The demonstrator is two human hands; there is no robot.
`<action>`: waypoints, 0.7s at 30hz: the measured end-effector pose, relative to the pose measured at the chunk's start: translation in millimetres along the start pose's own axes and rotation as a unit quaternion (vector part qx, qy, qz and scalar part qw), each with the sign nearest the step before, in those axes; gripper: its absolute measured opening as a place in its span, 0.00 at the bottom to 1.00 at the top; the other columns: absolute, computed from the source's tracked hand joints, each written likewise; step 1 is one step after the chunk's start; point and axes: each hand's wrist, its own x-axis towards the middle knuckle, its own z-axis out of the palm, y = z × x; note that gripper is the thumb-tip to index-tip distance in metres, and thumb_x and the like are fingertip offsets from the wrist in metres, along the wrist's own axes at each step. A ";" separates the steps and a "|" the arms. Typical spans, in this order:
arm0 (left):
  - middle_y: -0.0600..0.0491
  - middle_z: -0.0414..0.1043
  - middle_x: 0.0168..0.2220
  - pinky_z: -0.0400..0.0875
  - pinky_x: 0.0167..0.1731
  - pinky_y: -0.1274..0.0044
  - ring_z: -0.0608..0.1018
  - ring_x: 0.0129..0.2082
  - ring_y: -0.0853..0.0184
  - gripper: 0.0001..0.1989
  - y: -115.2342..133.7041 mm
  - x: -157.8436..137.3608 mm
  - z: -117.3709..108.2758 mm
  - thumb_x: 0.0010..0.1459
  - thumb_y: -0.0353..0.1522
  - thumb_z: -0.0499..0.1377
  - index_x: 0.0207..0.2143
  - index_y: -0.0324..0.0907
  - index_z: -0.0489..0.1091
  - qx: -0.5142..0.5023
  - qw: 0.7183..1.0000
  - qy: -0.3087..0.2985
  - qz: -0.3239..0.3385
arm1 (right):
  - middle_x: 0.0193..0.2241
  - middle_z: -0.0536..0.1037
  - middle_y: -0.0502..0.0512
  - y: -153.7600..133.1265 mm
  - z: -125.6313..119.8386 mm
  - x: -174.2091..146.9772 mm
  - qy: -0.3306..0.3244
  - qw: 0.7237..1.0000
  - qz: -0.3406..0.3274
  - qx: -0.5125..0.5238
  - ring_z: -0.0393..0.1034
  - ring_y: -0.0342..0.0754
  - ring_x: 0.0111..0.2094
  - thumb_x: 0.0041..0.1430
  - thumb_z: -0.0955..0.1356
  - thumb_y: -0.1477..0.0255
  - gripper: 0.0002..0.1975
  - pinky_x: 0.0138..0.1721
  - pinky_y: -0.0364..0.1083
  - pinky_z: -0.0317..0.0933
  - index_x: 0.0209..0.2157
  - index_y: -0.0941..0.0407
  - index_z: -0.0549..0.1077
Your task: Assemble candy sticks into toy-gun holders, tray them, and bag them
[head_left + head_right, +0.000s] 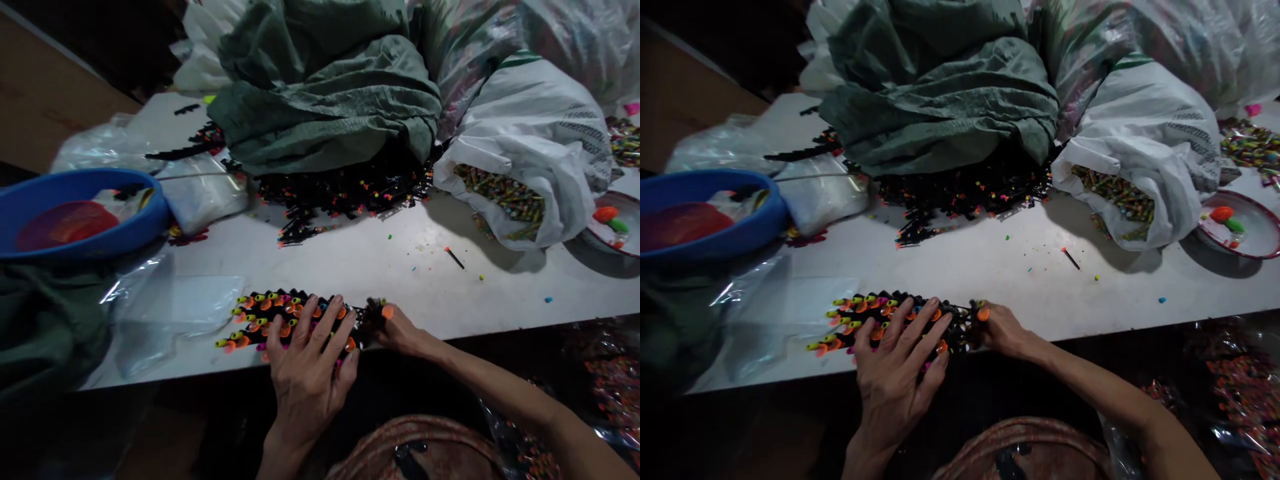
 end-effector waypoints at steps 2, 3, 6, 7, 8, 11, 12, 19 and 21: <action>0.49 0.69 0.53 0.45 0.59 0.53 0.64 0.58 0.53 0.18 -0.8 -0.8 -0.4 0.57 0.35 0.56 0.50 0.48 0.69 0.005 1.000 -0.003 0.005 | 0.39 0.73 0.60 -11.2 -1.9 -2.2 -0.039 0.994 -0.006 -0.107 0.67 0.47 0.32 0.53 0.66 0.76 0.12 0.33 0.44 0.59 0.41 0.60 0.70; 0.49 0.69 0.54 0.44 0.59 0.53 0.64 0.59 0.53 0.18 -1.3 -1.3 -0.7 0.57 0.35 0.56 0.51 0.48 0.68 0.009 1.000 -0.005 0.007 | 0.42 0.72 0.63 -15.6 -4.5 -2.1 -0.055 0.988 -0.006 -0.145 0.68 0.48 0.34 0.55 0.65 0.75 0.14 0.34 0.45 0.59 0.44 0.61 0.69; 0.50 0.67 0.55 0.43 0.59 0.53 0.63 0.59 0.54 0.19 -2.6 -2.2 -1.2 0.57 0.36 0.56 0.52 0.50 0.68 0.020 1.000 -0.011 0.013 | 0.40 0.75 0.61 -21.8 -23.9 14.7 -0.160 0.968 -0.001 -0.192 0.69 0.48 0.35 0.55 0.65 0.74 0.13 0.35 0.43 0.59 0.43 0.61 0.72; 0.50 0.67 0.55 0.43 0.59 0.53 0.63 0.59 0.54 0.18 -2.8 -2.3 -1.2 0.58 0.36 0.56 0.51 0.50 0.68 0.022 1.000 -0.008 0.013 | 0.37 0.76 0.59 -22.2 -33.9 28.1 -0.213 0.958 -0.005 -0.191 0.69 0.47 0.34 0.54 0.67 0.74 0.12 0.34 0.42 0.59 0.41 0.60 0.73; 0.51 0.68 0.55 0.43 0.59 0.54 0.63 0.59 0.54 0.18 -2.7 -2.4 -1.2 0.58 0.36 0.56 0.51 0.50 0.68 0.022 1.000 -0.002 0.012 | 0.34 0.77 0.56 -22.7 -44.4 45.7 -0.251 0.949 -0.011 -0.191 0.70 0.46 0.33 0.52 0.68 0.74 0.11 0.33 0.41 0.59 0.39 0.59 0.74; 0.51 0.69 0.54 0.44 0.59 0.54 0.64 0.59 0.55 0.17 -2.0 -2.1 -1.2 0.58 0.35 0.55 0.50 0.50 0.69 0.022 1.000 0.014 0.009 | 0.40 0.77 0.58 -29.1 -68.7 116.1 -0.135 0.956 -0.010 -0.259 0.71 0.49 0.38 0.53 0.65 0.79 0.15 0.36 0.42 0.61 0.43 0.58 0.74; 0.51 0.69 0.53 0.44 0.59 0.55 0.64 0.59 0.55 0.16 -1.7 -2.0 -1.2 0.58 0.35 0.55 0.50 0.50 0.70 0.023 1.000 0.016 0.010 | 0.44 0.75 0.62 -33.1 -72.1 140.9 -0.061 0.953 0.000 -0.296 0.70 0.51 0.42 0.56 0.62 0.81 0.16 0.38 0.44 0.61 0.45 0.59 0.73; 0.52 0.70 0.53 0.44 0.60 0.56 0.65 0.58 0.57 0.16 -3.0 -4.2 -0.9 0.58 0.35 0.55 0.49 0.50 0.70 0.024 0.999 0.027 0.013 | 0.45 0.74 0.69 -39.2 -63.8 205.8 -0.034 0.938 0.021 -0.344 0.69 0.54 0.47 0.53 0.62 0.85 0.16 0.45 0.48 0.62 0.41 0.64 0.75; 0.52 0.70 0.53 0.43 0.60 0.56 0.65 0.58 0.56 0.15 -3.1 -4.6 -0.3 0.58 0.35 0.55 0.48 0.50 0.70 0.017 0.999 0.026 0.010 | 0.40 0.76 0.69 -24.8 -66.8 181.2 -0.044 0.939 0.040 -0.340 0.71 0.55 0.44 0.51 0.65 0.82 0.12 0.42 0.47 0.63 0.38 0.64 0.75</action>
